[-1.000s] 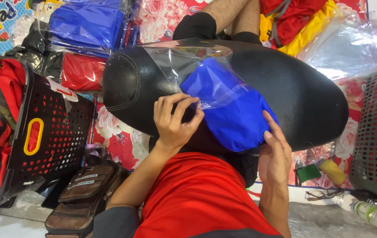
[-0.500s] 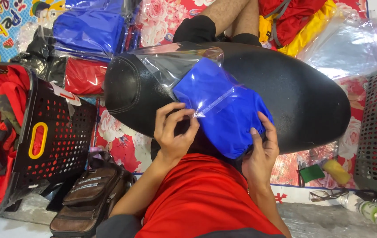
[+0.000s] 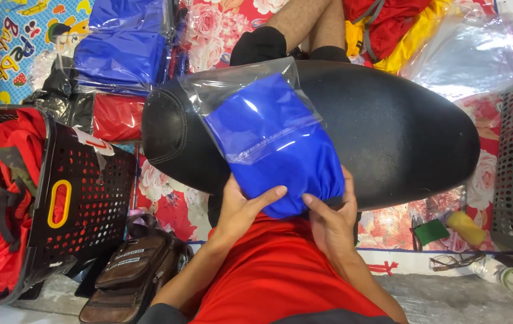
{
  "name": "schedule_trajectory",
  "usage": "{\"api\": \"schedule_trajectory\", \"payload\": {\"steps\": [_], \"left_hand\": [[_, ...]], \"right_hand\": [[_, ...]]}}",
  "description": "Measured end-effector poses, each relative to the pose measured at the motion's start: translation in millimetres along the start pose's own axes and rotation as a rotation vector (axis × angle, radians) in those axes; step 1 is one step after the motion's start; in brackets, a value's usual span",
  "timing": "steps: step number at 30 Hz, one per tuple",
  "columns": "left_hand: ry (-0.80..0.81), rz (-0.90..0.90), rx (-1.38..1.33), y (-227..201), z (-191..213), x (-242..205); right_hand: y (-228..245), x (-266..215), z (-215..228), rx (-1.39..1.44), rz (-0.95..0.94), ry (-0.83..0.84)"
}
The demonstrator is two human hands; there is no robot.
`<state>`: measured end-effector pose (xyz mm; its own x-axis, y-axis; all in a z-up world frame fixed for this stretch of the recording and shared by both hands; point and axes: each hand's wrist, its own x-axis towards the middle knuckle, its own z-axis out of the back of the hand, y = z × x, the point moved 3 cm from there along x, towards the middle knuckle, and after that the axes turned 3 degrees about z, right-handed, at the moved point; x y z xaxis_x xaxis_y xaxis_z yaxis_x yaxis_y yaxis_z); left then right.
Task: The person stretches a blue fabric cover over a black object, folds the fabric, and inserts it into a clear plastic bag by hand.
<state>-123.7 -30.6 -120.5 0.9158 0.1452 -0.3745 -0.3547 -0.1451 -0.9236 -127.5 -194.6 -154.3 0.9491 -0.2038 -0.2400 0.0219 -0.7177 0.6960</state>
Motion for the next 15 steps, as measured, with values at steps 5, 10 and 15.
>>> {"api": "schedule_trajectory", "payload": {"steps": [5,10,15], "left_hand": [[-0.09,0.099,-0.022,-13.1,6.5,-1.2],[-0.061,0.175,-0.025,-22.0,8.5,-4.4],[-0.019,0.097,0.186,-23.3,10.9,5.1]], "right_hand": [[-10.4,18.2,16.7,0.167,-0.317,0.057],[-31.4,45.8,37.1,-0.029,-0.592,0.096],[-17.7,53.1,10.1,-0.136,-0.418,0.073]]}}
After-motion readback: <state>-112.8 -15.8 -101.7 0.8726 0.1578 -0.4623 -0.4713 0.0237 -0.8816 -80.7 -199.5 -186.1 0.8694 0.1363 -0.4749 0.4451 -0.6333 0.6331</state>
